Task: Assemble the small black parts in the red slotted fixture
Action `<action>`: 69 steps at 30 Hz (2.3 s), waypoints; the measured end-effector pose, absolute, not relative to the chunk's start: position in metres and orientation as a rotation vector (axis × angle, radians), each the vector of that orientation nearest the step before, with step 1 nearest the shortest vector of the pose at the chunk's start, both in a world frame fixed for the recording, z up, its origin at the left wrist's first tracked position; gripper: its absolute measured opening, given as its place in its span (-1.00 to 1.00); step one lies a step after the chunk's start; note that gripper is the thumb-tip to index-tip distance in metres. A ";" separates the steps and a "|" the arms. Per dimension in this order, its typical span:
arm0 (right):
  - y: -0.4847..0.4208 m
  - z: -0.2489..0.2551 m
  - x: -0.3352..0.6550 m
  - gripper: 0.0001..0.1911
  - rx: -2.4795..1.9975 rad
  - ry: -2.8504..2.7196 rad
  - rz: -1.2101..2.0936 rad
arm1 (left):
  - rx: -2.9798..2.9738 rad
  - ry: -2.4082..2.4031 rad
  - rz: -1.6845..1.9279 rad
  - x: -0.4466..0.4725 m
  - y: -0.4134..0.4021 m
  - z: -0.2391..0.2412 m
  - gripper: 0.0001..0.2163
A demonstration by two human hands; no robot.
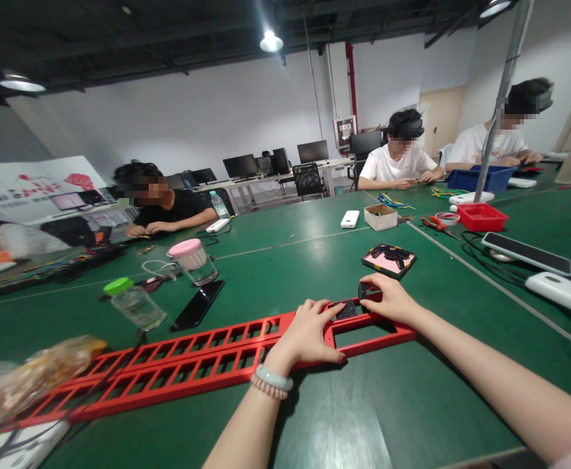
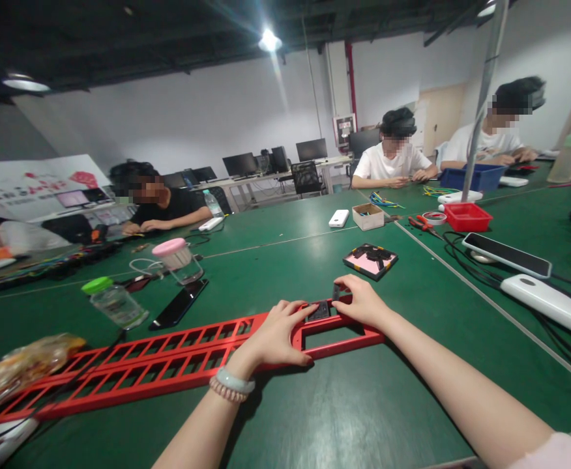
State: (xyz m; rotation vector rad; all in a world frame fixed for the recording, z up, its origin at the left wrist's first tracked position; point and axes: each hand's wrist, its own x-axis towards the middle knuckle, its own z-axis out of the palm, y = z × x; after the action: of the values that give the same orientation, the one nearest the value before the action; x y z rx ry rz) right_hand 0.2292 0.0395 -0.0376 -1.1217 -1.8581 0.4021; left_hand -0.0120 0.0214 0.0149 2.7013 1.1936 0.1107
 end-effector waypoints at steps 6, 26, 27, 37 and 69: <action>0.030 -0.032 0.227 -0.63 -1.117 -2.023 0.387 | 2.717 1.159 0.138 -0.014 0.023 0.014 -0.05; 0.029 -0.028 0.227 -0.62 -1.093 -2.108 0.378 | 2.750 1.138 0.129 -0.014 0.025 0.011 -0.04; 0.029 -0.027 0.227 -0.61 -1.094 -2.114 0.376 | 2.751 1.137 0.127 -0.014 0.025 0.011 -0.04; 0.030 -0.027 0.228 -0.60 -1.087 -2.169 0.335 | 2.756 1.131 0.133 -0.014 0.025 0.010 -0.05; 0.031 -0.031 0.233 -0.64 -1.080 -2.266 0.264 | 2.789 1.149 0.105 -0.011 0.026 0.009 -0.07</action>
State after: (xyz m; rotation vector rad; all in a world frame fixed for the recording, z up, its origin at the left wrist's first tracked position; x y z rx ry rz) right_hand 0.2329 0.0307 -0.0308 -1.0805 -2.2662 0.2637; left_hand -0.0107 0.0258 0.0092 2.7885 1.1490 0.1054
